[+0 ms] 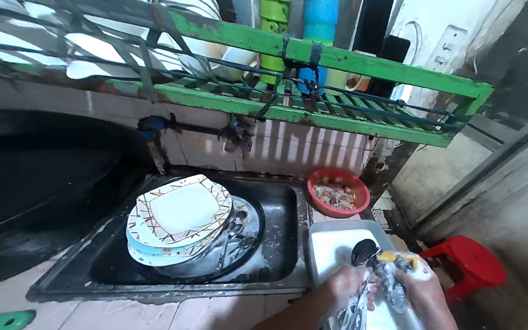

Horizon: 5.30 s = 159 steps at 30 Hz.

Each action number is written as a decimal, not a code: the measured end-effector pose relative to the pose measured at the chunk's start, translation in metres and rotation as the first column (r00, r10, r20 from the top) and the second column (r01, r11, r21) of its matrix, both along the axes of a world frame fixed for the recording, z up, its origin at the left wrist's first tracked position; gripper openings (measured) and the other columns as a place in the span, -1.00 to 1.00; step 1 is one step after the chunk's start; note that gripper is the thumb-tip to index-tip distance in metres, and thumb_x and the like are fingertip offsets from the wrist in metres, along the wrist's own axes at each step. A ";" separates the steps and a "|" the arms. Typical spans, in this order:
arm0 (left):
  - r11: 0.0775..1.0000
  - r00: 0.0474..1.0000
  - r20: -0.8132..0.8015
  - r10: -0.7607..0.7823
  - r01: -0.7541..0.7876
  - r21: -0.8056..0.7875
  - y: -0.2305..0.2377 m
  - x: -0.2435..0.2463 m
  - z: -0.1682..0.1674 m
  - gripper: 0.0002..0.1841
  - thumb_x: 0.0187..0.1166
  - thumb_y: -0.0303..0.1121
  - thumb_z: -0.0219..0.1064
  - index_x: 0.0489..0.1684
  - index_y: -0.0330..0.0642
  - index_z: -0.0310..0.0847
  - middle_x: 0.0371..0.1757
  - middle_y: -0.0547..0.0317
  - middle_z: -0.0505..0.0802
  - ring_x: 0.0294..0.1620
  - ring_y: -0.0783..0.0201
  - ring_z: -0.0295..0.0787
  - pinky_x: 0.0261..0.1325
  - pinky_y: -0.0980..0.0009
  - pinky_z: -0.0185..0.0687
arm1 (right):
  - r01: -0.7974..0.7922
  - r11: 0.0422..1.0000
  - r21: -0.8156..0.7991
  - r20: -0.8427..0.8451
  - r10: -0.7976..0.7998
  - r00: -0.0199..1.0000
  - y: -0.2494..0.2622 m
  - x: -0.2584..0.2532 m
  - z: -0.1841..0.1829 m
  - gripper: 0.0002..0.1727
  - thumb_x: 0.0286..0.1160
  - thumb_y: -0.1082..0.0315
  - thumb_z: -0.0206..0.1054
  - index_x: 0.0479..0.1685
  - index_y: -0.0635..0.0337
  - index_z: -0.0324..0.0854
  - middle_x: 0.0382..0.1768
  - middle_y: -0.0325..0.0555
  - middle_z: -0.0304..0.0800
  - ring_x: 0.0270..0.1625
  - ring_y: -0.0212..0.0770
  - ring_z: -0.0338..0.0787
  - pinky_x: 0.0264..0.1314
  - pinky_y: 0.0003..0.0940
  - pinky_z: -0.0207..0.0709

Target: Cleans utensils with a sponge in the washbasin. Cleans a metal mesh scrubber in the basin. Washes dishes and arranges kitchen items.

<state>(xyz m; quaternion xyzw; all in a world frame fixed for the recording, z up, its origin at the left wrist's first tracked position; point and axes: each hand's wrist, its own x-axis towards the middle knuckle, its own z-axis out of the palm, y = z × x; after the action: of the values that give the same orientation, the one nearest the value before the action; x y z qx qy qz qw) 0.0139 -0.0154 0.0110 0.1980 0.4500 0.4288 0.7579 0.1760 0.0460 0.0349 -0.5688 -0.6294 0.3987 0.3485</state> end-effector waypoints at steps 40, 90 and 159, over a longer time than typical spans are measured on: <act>0.983 0.931 -0.327 0.160 -0.181 -0.035 0.009 0.001 -0.006 -0.90 0.64 -0.52 0.25 -0.33 -0.26 0.52 -0.60 0.23 0.61 -0.74 0.38 0.55 -0.62 0.47 0.59 | -0.089 0.996 -0.019 0.389 0.090 0.917 0.011 -0.028 -0.011 -0.49 0.55 0.41 0.36 0.49 0.38 0.53 0.34 0.35 0.70 0.42 0.20 0.69 0.56 0.13 0.44; 0.991 0.992 -0.043 0.122 -0.119 0.054 0.004 0.003 -0.006 -0.75 0.87 -0.29 -0.01 0.09 -0.21 0.56 -0.32 0.23 0.67 -0.51 0.36 0.61 -0.40 0.43 0.64 | -0.143 0.972 -0.187 0.034 0.152 0.988 -0.010 0.019 0.014 -0.29 0.19 0.43 0.61 0.46 0.26 0.50 0.14 0.04 0.80 0.10 -0.16 0.84 0.17 -0.15 0.76; 0.953 0.952 0.063 0.299 -0.295 -0.068 0.010 -0.004 -0.009 -0.72 0.84 -0.30 0.05 0.22 -0.27 0.55 -0.19 0.11 0.67 -0.44 0.26 0.65 -0.34 0.35 0.67 | -0.272 0.901 -0.338 0.602 0.430 0.673 -0.023 0.030 -0.021 -0.37 0.45 0.25 0.51 0.51 0.34 0.52 0.32 0.34 0.72 0.40 0.25 0.72 0.52 0.26 0.48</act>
<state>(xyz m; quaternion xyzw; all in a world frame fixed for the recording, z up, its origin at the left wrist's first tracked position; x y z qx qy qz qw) 0.0097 -0.0055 0.0023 0.0904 0.4589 0.5317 0.7061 0.2065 0.0226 0.0142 -0.5749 -0.7610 0.2970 -0.0472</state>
